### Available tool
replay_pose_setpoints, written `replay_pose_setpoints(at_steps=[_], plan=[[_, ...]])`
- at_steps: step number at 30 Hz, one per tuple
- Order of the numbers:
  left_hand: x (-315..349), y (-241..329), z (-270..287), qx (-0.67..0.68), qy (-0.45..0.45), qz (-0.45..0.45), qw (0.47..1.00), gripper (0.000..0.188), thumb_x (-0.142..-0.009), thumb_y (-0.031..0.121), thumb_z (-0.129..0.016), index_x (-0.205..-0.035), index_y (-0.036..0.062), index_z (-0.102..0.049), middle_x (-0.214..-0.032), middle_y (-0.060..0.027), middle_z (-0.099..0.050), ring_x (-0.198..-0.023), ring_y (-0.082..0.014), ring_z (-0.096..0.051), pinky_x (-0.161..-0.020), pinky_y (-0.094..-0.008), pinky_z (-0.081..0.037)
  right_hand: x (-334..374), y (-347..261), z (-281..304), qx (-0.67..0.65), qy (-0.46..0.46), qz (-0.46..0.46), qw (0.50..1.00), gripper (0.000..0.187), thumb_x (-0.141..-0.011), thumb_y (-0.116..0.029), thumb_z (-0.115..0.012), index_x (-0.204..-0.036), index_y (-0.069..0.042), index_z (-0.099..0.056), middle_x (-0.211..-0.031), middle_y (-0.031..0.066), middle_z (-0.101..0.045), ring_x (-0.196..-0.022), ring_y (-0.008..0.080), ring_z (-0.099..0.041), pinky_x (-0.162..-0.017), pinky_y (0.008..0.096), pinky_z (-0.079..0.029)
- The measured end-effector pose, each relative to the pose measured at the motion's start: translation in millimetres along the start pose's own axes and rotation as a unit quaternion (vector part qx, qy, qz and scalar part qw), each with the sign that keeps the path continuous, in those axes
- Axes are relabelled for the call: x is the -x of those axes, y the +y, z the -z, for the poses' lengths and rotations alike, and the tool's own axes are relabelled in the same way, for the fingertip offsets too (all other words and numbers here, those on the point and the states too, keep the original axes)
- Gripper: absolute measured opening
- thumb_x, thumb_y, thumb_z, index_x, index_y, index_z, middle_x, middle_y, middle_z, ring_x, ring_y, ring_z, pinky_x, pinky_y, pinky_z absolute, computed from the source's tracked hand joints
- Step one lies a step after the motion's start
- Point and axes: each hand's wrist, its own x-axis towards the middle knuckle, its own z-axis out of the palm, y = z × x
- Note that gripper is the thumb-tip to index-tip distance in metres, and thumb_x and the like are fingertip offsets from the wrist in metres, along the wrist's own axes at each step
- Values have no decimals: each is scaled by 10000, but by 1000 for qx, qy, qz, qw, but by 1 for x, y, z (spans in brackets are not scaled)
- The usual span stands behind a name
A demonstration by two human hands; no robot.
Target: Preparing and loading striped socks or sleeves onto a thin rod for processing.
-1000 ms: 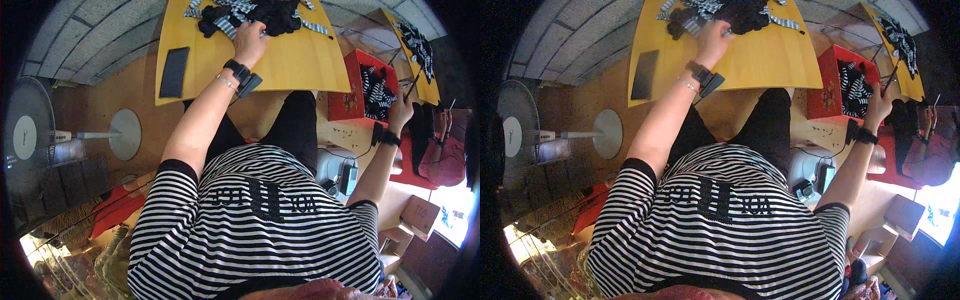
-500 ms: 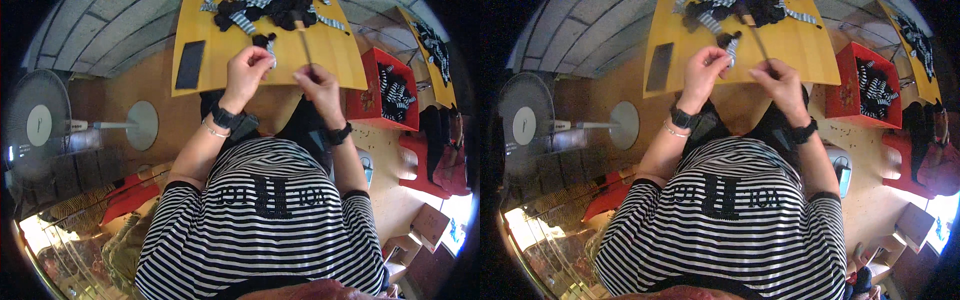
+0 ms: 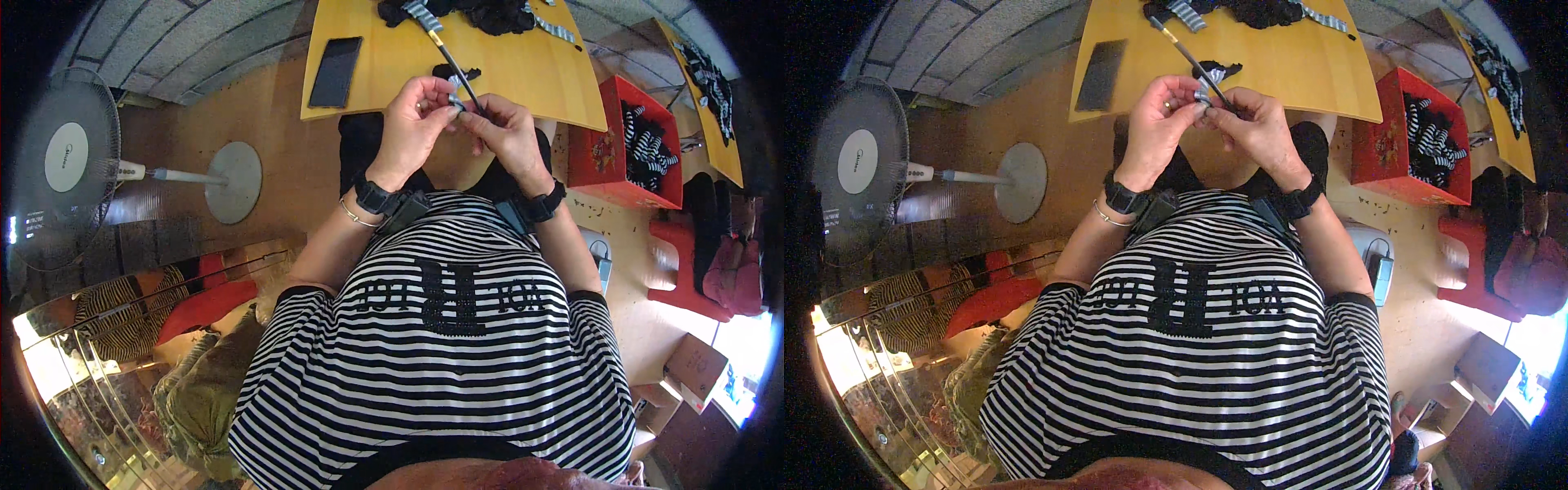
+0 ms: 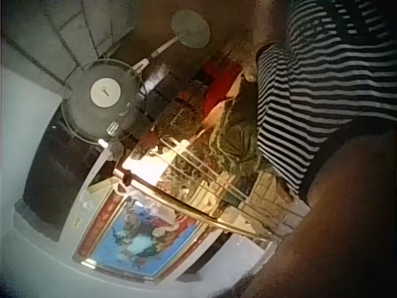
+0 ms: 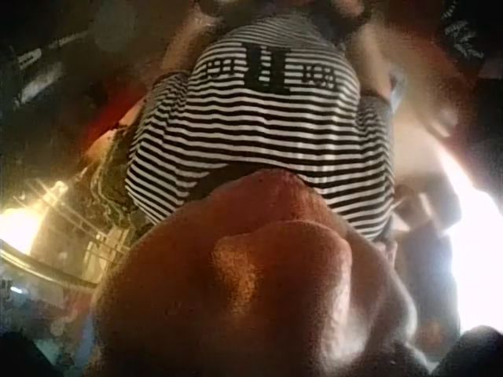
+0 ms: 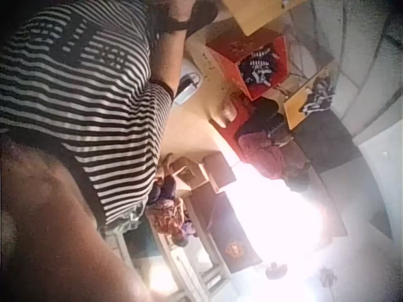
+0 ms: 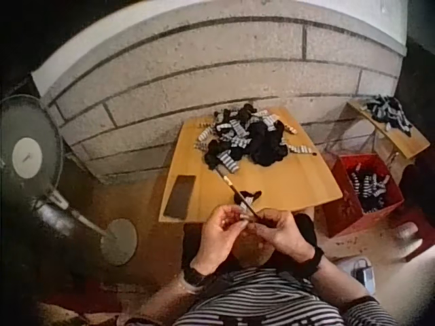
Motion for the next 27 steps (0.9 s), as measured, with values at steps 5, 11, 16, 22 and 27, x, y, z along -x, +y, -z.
replay_pose_setpoints(at_steps=[5, 11, 16, 22, 27], plan=[[0, -2, -3, -192, 0, -116, 975, 253, -829, -83, -550, -1063, 13, -540, -859, -23, -588, -763, -83, -572, -621, -223, -501, 1, -10, 6, 109, -16, -15, 994, 144, -877, -148, -678, -866, -7, -648, -664, -15, -580, -543, 42, -513, -464, 190, -381], [7, 10, -2, -31, -82, 78, 993, 252, -857, -47, -560, -1079, 25, -467, -905, -36, -560, -746, -102, -560, -631, -235, -485, 0, -7, 21, 107, -22, -33, 993, 162, -874, -158, -682, -807, -13, -654, -600, -33, -552, -505, 31, -488, -451, 190, -386], [6, -1, -6, 14, -32, 70, 997, 238, -870, -2, -589, -1077, 29, -476, -941, -45, -559, -768, -111, -556, -656, -249, -487, 2, -5, 8, 210, 47, 78, 974, 112, -839, -108, -671, -828, 0, -646, -666, -10, -587, -515, 27, -489, -452, 195, -392], [8, -12, -11, 56, 39, 61, 996, 213, -879, 124, -670, -1006, 33, -526, -928, -48, -582, -767, -113, -558, -665, -246, -478, -1, -8, -8, -30, 29, -63, 997, 116, -826, -80, -658, -873, 23, -632, -706, 35, -632, -538, 85, -558, -477, 218, -438], [3, -7, -7, -15, 26, 100, 995, 192, -865, 131, -691, -904, 32, -531, -753, -19, -592, -632, -83, -554, -547, -218, -453, -3, 10, -1, -134, 19, -135, 982, 80, -861, -59, -613, -892, 12, -593, -702, 52, -625, -483, 116, -575, -398, 215, -405]])
